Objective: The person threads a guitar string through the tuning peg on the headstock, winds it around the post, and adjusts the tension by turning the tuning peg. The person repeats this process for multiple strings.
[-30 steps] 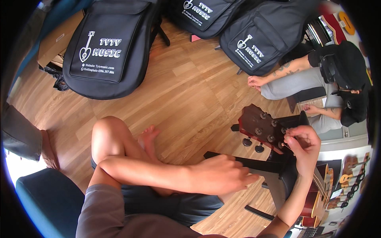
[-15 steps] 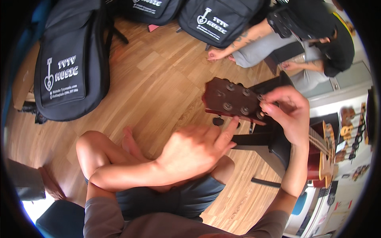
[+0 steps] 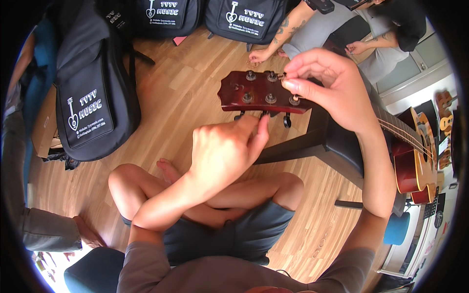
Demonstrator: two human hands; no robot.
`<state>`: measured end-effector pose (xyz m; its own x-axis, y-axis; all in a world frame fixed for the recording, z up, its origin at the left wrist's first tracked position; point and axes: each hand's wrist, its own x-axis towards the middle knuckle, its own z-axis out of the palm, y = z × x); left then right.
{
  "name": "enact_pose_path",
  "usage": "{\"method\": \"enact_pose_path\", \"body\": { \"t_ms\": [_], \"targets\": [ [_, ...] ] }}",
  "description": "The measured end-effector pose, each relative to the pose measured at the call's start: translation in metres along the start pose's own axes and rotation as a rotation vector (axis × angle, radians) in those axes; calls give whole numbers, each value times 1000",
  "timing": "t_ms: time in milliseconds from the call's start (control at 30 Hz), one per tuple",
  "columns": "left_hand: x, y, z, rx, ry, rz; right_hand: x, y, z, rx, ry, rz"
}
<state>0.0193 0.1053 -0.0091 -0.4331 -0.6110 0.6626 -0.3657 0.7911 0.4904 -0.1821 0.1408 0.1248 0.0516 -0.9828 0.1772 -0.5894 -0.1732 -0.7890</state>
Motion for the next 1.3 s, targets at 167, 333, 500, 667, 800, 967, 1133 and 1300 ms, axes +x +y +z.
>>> {"method": "enact_pose_path", "body": {
  "t_ms": [167,333,500,667,800,967,1133,1300],
  "targets": [
    [-8,10,5,-247,49,-211,-2,4,1,1,22,-40],
    [-7,7,10,-63,138,6,-1,3,-1,-17,-3,-49],
    [-3,11,10,-32,124,-26,-1,2,-2,19,-17,-15],
    [-1,18,4,-115,94,-41,-2,2,-1,60,-30,-6],
    [-1,5,1,-81,43,120,-2,7,-1,6,-31,-61],
    [-1,-9,3,-75,61,153,-1,3,2,-16,-61,29],
    [1,-4,5,-138,87,143,-2,1,2,-121,-78,30],
    [3,-9,-11,-118,-69,221,-1,-2,6,-145,-82,8]
  ]
}}
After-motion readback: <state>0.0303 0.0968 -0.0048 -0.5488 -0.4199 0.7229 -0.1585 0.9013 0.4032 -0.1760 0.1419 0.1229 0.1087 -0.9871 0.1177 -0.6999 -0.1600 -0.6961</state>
